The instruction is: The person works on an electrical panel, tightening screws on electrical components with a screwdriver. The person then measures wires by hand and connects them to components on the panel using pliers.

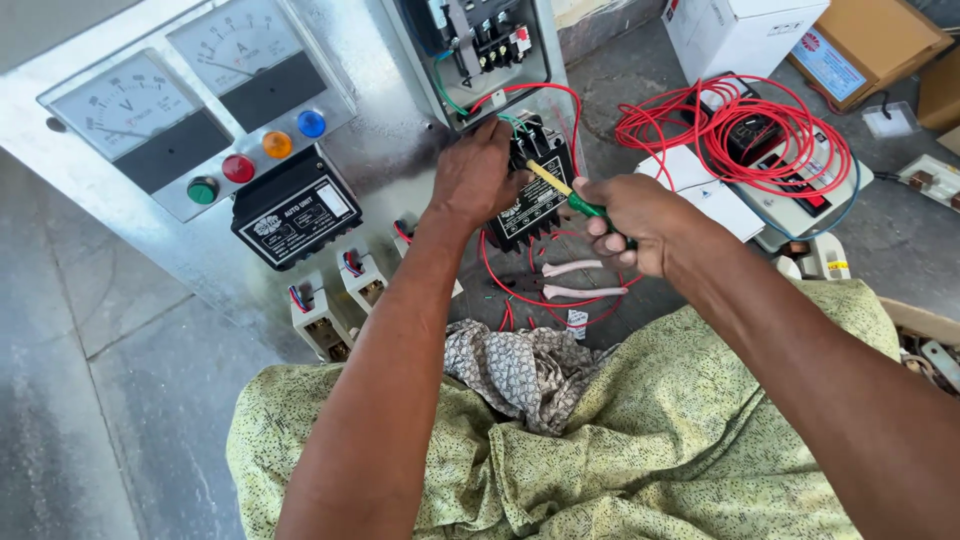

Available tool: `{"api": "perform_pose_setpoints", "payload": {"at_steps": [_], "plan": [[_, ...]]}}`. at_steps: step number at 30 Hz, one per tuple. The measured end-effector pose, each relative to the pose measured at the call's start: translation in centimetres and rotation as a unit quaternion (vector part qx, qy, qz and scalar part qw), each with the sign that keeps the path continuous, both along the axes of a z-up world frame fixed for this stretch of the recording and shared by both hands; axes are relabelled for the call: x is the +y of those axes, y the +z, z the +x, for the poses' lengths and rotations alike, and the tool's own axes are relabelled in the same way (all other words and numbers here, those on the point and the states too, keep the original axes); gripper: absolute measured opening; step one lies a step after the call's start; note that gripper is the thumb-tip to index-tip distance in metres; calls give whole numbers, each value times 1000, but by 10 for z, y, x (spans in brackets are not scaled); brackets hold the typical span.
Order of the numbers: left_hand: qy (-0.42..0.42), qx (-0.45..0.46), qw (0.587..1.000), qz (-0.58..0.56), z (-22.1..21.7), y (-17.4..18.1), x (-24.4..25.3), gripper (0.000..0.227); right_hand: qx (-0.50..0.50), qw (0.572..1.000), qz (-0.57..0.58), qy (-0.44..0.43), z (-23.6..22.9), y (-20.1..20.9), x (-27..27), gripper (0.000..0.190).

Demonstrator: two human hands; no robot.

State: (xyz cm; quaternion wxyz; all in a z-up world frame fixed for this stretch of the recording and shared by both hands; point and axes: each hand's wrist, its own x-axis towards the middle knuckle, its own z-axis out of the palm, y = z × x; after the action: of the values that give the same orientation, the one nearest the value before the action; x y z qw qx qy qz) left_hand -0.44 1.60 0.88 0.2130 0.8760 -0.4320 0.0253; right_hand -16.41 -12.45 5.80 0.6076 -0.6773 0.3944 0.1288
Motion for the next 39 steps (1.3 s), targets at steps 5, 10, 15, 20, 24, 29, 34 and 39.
{"api": "perform_pose_setpoints", "payload": {"at_steps": [5,10,15,20,24,29,34,39], "plan": [[-18,-19,999,-27,3,1,-1,63,-67,974,-204,78,-13,-2,-1,27],[2,-26,999,-45,1,-1,-2,58,-177,731,-621,221,-37,6,18,28],[20,-35,998,-54,1,-7,-6,47,-168,718,-630,245,-37,19,31,31],[16,-46,996,-69,3,-11,-6,48,-158,709,-640,252,-37,23,32,30],[19,-47,996,-70,4,-12,-7,51,-160,704,-643,256,-36,26,32,31],[19,-47,997,-61,3,-12,-6,50,-147,704,-642,267,-35,29,31,32],[16,-48,997,-58,3,-9,-6,52,-156,705,-637,268,-36,31,30,31],[11,-58,996,-69,3,-9,-5,53,-153,670,-668,283,-33,29,29,32]]}}
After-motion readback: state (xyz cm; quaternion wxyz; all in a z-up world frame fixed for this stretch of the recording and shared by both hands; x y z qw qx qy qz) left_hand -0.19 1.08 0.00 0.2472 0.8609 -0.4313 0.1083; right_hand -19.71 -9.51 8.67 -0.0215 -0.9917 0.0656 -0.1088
